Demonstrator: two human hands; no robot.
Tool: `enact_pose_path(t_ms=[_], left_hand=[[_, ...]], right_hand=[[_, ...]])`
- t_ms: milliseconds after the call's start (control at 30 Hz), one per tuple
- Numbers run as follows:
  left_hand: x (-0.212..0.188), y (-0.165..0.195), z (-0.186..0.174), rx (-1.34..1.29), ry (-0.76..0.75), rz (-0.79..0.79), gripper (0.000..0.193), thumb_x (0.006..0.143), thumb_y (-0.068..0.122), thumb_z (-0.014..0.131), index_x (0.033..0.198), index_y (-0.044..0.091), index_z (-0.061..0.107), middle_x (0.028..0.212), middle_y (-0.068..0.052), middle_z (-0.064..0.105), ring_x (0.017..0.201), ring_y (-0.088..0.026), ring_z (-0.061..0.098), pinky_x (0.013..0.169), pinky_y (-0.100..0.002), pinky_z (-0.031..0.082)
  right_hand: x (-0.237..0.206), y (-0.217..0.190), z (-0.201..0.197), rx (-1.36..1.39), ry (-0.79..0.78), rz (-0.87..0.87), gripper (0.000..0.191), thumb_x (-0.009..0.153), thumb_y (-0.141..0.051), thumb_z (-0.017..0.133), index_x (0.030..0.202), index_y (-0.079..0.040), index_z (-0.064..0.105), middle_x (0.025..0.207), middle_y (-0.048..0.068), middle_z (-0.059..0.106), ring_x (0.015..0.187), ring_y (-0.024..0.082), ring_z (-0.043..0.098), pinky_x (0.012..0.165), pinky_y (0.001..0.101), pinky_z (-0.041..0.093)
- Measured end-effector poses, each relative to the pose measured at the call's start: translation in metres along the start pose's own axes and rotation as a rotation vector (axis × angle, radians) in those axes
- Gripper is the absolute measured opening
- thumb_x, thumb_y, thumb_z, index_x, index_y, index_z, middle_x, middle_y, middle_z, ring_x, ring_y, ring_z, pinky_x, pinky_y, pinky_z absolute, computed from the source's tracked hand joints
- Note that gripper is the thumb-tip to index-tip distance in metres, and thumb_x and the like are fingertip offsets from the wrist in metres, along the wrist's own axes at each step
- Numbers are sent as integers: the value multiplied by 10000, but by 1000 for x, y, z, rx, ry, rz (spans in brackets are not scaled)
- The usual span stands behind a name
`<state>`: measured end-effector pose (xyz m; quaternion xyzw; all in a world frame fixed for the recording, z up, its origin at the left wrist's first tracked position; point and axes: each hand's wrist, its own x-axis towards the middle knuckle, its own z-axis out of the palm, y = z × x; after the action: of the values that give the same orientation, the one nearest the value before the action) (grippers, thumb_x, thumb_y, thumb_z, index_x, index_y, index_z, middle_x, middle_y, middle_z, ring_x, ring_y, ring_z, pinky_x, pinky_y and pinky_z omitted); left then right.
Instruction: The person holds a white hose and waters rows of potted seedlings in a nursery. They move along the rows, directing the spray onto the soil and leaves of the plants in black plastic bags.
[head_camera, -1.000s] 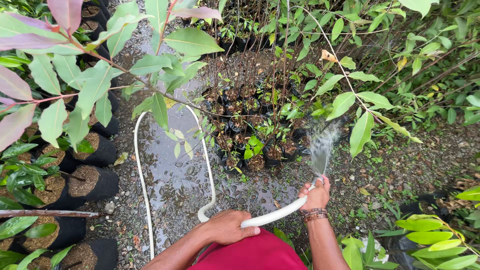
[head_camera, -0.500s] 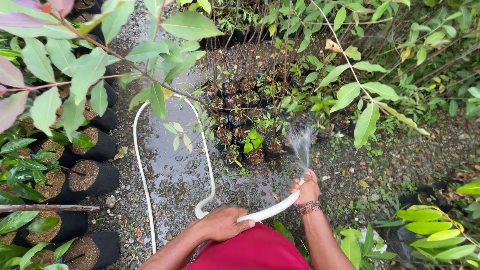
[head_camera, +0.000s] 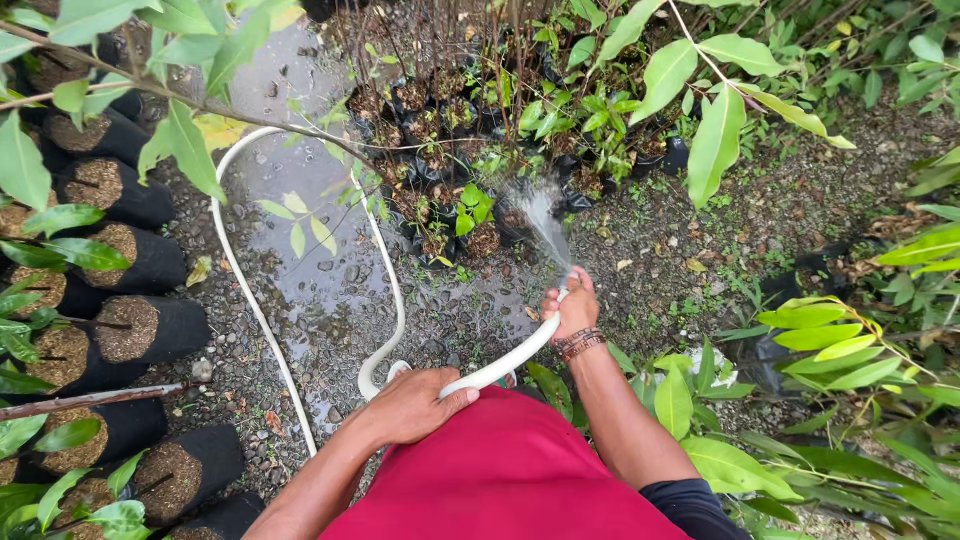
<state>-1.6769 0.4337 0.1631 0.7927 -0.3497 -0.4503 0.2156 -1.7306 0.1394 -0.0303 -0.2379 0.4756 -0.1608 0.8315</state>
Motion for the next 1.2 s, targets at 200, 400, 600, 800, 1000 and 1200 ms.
enact_pose_path(t_ms=[200,400,600,800,1000,1200], left_hand=[[-5,2,1,7,-36,-54,533,958,602,502,1030,109,693,837,-166,723,877,-364,719,821,-482,513],[-10,3,-2,-3,-35,-53,521,966,588,502,1044,103,675,852,-165,713,886,-362,705,809,-484,524],[-12,-1,-2,-19,-34,-52,511,965,578,499,1062,108,675,817,-168,707,861,-362,698,859,-466,498],[-14,-12,-3,-34,-5,43,511,973,573,511,999,84,656,815,-168,692,841,-357,678,795,-474,492],[-14,-21,-4,-74,-2,20,516,949,584,544,980,80,655,818,-159,694,822,-340,682,744,-461,494],[-16,-24,-4,-112,15,-3,510,950,577,545,1046,94,678,830,-156,699,830,-331,678,758,-454,495]], right_hand=[[-1,8,-4,-17,-33,32,216,1092,-289,403,1279,-349,495,716,44,501,481,126,415,396,287,358],[-2,8,5,54,-188,66,256,1079,-275,406,1310,-346,492,711,58,509,471,126,411,392,284,351],[-8,3,20,26,-251,35,284,1084,-293,391,1348,-342,483,715,50,512,465,117,409,387,282,358],[-19,-8,38,15,-302,23,297,1084,-300,387,1363,-364,468,712,35,502,460,114,413,376,292,363],[-20,-11,60,-3,-397,27,288,1100,-310,374,1372,-345,463,731,44,519,457,115,417,366,281,354],[-18,-12,78,-12,-448,-2,287,1108,-295,377,1381,-333,456,744,55,523,456,121,428,357,279,366]])
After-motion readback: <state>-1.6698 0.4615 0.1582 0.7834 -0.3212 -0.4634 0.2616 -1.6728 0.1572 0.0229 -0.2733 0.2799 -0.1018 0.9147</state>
